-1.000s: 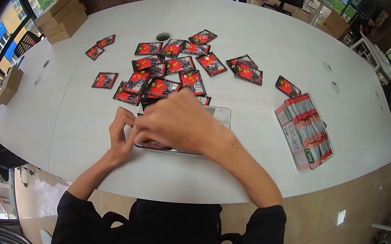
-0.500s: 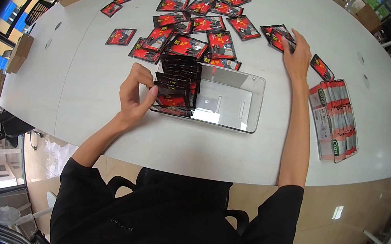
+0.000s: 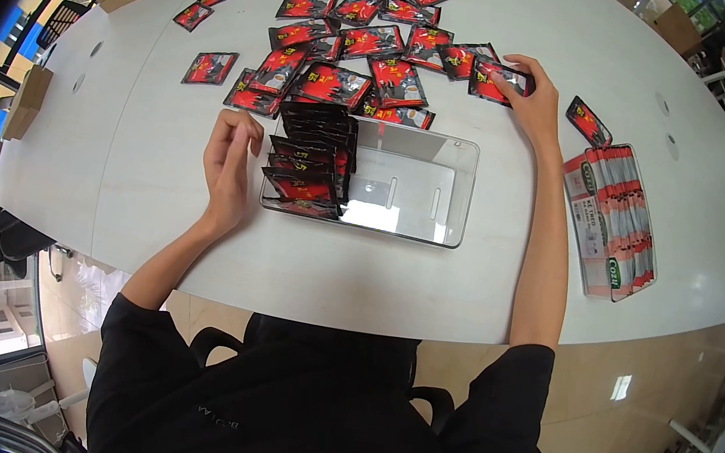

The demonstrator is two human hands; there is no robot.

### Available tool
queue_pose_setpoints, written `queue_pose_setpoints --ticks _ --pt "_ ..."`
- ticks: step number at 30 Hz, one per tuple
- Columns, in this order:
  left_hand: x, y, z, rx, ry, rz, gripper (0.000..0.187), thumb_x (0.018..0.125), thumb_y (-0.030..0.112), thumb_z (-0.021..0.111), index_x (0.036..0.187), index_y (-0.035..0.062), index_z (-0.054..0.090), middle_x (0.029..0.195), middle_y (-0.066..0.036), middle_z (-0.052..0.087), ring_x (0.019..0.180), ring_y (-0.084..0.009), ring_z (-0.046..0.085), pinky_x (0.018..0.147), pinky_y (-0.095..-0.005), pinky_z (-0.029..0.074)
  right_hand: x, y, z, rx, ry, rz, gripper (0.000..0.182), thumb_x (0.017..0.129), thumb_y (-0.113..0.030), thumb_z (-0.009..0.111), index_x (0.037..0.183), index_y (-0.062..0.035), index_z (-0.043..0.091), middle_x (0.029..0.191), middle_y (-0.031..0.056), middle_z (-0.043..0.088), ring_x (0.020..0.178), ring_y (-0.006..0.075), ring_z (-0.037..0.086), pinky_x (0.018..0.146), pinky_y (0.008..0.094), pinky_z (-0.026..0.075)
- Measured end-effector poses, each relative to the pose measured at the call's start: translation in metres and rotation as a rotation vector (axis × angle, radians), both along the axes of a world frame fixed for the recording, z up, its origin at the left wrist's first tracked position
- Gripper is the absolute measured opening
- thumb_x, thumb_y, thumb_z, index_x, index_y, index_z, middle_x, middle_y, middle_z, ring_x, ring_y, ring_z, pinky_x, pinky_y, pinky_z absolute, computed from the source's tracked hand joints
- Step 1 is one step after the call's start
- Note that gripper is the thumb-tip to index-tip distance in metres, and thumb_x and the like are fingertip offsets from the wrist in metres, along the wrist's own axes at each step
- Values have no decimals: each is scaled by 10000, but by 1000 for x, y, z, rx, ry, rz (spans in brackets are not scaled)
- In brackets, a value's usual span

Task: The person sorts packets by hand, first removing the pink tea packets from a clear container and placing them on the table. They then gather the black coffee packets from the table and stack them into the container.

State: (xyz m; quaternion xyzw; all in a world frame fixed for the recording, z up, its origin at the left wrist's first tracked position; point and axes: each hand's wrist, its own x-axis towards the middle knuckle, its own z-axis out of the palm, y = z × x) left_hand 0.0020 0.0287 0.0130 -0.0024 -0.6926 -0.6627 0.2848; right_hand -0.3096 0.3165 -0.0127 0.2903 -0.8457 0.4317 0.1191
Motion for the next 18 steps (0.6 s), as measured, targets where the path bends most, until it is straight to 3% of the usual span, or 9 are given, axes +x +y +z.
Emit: queue_pose_setpoints --ticks 5,6,8,10,11,14,18 --pt "-4 -7 -6 190 -106 94 243 1066 255 460 898 80 467 792 2 412 747 -101 374 731 -272 345 -6 5 -11 -121 54 15 375 850 -316 782 1147 -107 689 1050 97 675 987 199 627 870 306 478" --pt "-5 -7 -5 190 -105 90 243 1066 255 460 898 80 467 792 2 412 747 -101 374 731 -272 345 -7 4 -12 -179 46 -53 351 897 -300 731 1178 -99 670 1093 105 642 1028 205 604 884 310 470" --pt "-7 -10 -4 455 -261 68 264 1064 273 469 874 90 456 748 10 394 714 -98 363 698 -272 357 -8 1 -17 -238 44 -125 329 944 -285 679 1209 -92 650 1135 113 609 1068 211 581 899 315 461" --pt "-7 -14 -2 495 -266 80 274 1063 279 470 863 93 452 735 12 385 704 -98 360 685 -272 361 1 -14 -16 -336 76 -115 328 1019 -242 546 1310 -92 570 1230 132 521 1161 228 515 930 324 439" --pt "-9 -15 -1 531 -274 92 283 1062 284 472 852 95 448 722 14 377 693 -97 358 671 -272 365 13 -24 -12 -258 23 12 362 1044 -221 477 1392 -120 492 1286 163 467 1232 252 462 976 340 418" --pt "-14 -16 0 487 -270 83 293 1061 294 473 850 93 449 731 13 377 697 -95 358 672 -270 365 16 -42 -10 54 272 -101 558 973 -405 594 1442 -133 462 1414 241 408 1320 357 412 1074 445 367" --pt "-14 -15 1 478 -261 74 297 1063 292 470 844 93 446 738 12 380 698 -94 359 671 -267 364 18 -44 -16 223 290 -163 679 894 -485 675 1437 -128 478 1456 263 413 1350 387 404 1087 484 356"
